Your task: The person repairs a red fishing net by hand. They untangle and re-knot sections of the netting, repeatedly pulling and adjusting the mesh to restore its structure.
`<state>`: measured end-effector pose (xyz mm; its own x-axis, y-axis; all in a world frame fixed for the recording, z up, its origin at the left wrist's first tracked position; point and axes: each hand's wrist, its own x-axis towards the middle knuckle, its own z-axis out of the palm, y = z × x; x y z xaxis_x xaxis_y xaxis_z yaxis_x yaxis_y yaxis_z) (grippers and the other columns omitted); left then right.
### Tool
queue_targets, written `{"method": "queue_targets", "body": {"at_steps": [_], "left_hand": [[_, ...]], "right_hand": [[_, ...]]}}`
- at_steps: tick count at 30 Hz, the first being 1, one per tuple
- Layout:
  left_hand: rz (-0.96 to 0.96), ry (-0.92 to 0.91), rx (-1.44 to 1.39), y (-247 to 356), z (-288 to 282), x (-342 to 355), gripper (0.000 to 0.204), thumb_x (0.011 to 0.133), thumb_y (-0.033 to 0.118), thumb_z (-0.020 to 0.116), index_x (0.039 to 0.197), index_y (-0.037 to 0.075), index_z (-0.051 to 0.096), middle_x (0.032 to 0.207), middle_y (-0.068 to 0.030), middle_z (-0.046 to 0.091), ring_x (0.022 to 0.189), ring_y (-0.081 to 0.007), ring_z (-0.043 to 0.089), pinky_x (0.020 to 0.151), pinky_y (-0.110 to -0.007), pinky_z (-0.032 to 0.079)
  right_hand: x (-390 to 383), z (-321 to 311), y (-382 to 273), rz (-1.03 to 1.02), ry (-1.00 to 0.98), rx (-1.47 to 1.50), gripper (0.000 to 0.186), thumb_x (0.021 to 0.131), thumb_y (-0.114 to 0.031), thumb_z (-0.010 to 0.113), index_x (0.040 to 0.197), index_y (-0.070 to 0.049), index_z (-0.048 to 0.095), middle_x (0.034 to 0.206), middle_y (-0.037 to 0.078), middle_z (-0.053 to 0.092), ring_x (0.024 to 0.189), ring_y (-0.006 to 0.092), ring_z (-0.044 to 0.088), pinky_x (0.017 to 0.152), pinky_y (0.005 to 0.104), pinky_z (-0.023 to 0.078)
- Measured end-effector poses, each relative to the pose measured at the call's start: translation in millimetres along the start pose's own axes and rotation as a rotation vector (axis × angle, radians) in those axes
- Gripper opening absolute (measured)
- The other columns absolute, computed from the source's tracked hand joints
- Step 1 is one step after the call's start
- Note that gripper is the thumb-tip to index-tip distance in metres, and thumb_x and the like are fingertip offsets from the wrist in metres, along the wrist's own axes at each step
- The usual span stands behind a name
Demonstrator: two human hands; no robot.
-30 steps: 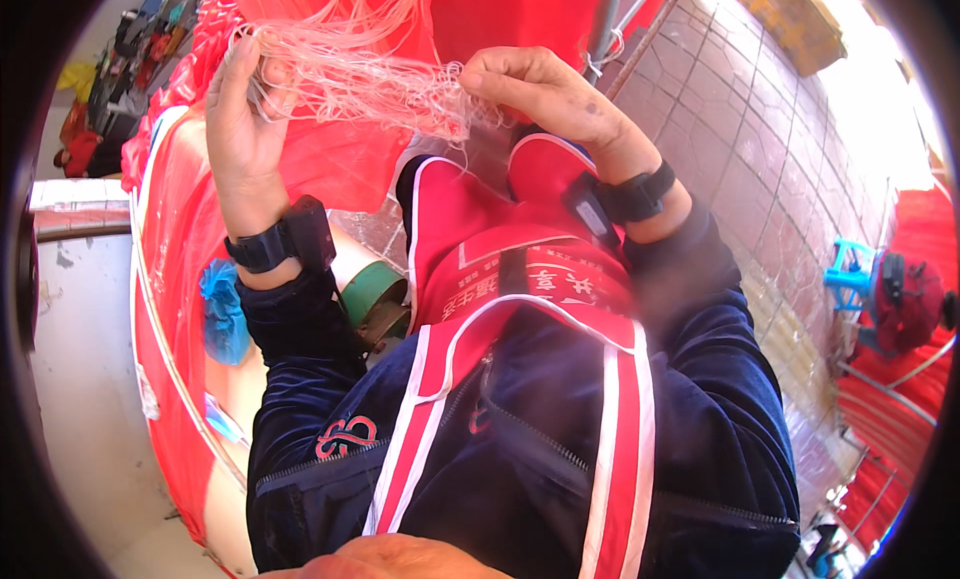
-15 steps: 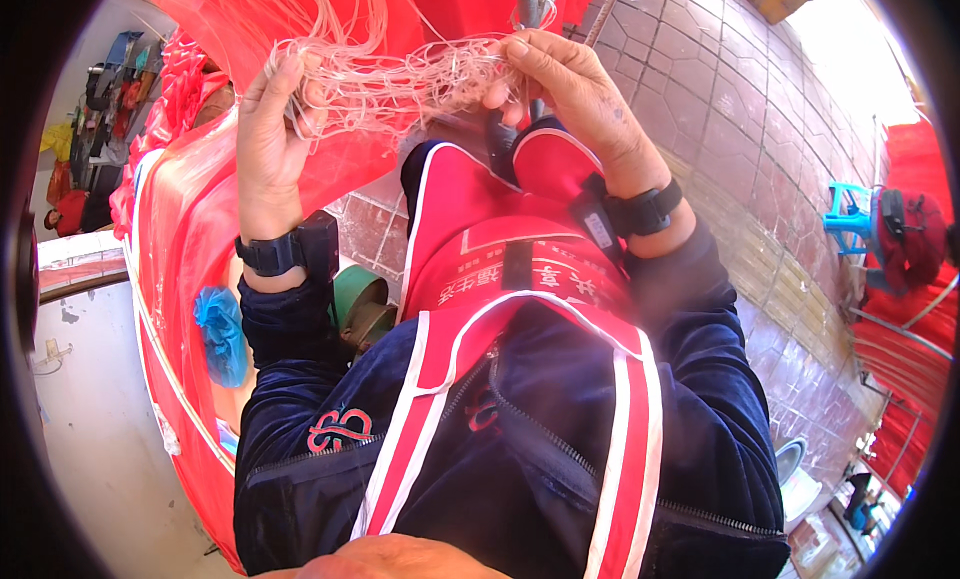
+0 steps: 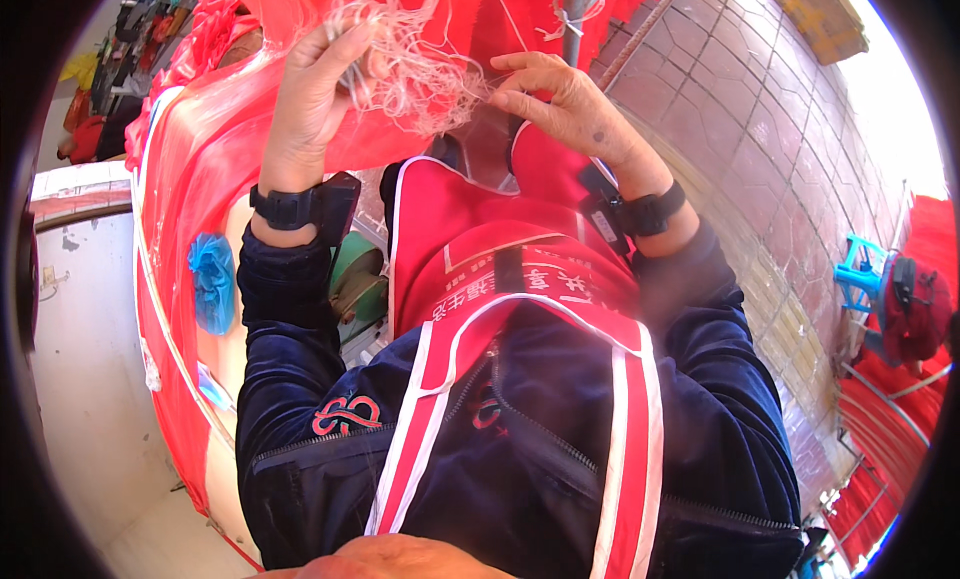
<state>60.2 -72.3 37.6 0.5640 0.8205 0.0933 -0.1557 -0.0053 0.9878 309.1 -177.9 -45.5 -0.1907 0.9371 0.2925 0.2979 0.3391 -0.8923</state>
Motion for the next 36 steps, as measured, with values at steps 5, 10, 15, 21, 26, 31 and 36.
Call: {"method": "queue_targets", "body": {"at_steps": [5,10,15,21,26,31,36], "left_hand": [[0.026,-0.055,0.012,10,2,-6,0.016,0.092,0.02,0.061,0.095,0.005,0.067,0.071,-0.0057,0.066,0.053,-0.0065,0.058,0.045,-0.017,0.043],[0.047,-0.157,0.003,17,6,-9,0.018,0.092,0.024,0.062,0.097,0.008,0.067,0.073,-0.0057,0.066,0.057,-0.0068,0.059,0.046,-0.018,0.045],[0.109,-0.154,-0.066,19,4,-5,0.011,0.092,0.017,0.061,0.092,0.007,0.064,0.076,-0.0009,0.065,0.061,-0.0084,0.062,0.054,-0.021,0.049],[0.017,-0.169,0.058,33,-5,-9,0.021,0.093,0.025,0.06,0.095,0.005,0.067,0.068,0.0012,0.063,0.057,-0.0058,0.057,0.052,-0.018,0.043],[0.008,-0.17,0.14,31,3,-12,0.024,0.093,0.027,0.06,0.097,0.005,0.068,0.067,0.0014,0.062,0.057,-0.0047,0.056,0.052,-0.017,0.041],[-0.032,-0.128,0.148,31,0,-11,0.022,0.093,0.025,0.06,0.093,0.004,0.067,0.067,0.0007,0.063,0.057,-0.0062,0.057,0.052,-0.017,0.043],[0.068,-0.132,-0.045,31,3,-10,0.02,0.093,0.023,0.06,0.092,0.003,0.065,0.071,-0.0017,0.064,0.062,-0.0082,0.061,0.054,-0.019,0.047]], "right_hand": [[17,15,-18,-0.04,0.021,0.051,0.045,0.084,-0.019,0.071,0.124,-0.006,0.057,0.12,0.012,0.06,0.112,0.02,0.056,0.098,0.0321,0.042],[22,36,-35,-0.212,0.126,-0.106,0.054,0.079,-0.013,0.073,0.128,-0.004,0.053,0.114,0.01,0.063,0.106,0.0168,0.059,0.094,0.0298,0.045],[19,38,-56,0.056,0.004,0.26,0.028,0.087,-0.012,0.066,0.113,-0.002,0.062,0.094,0.003,0.069,0.086,0.009,0.063,0.077,0.023,0.049],[15,15,-69,0.114,-0.011,0.051,0.016,0.093,-0.012,0.058,0.098,-0.001,0.068,0.091,0.005,0.068,0.084,0.0099,0.063,0.077,0.0254,0.051],[13,16,-64,-0.017,0.076,0.816,0.022,0.096,-0.014,0.052,0.088,0.0,0.067,0.085,0.006,0.068,0.081,0.0129,0.063,0.074,0.026,0.05],[24,18,-52,0.134,0.011,0.169,0.017,0.094,-0.015,0.058,0.098,-0.001,0.067,0.087,0.0,0.067,0.082,0.0067,0.06,0.077,0.0226,0.048],[16,14,-40,0.009,0.125,0.43,0.027,0.093,-0.016,0.058,0.114,0.001,0.06,0.101,0.002,0.065,0.095,0.0096,0.06,0.087,0.0249,0.047]]}}
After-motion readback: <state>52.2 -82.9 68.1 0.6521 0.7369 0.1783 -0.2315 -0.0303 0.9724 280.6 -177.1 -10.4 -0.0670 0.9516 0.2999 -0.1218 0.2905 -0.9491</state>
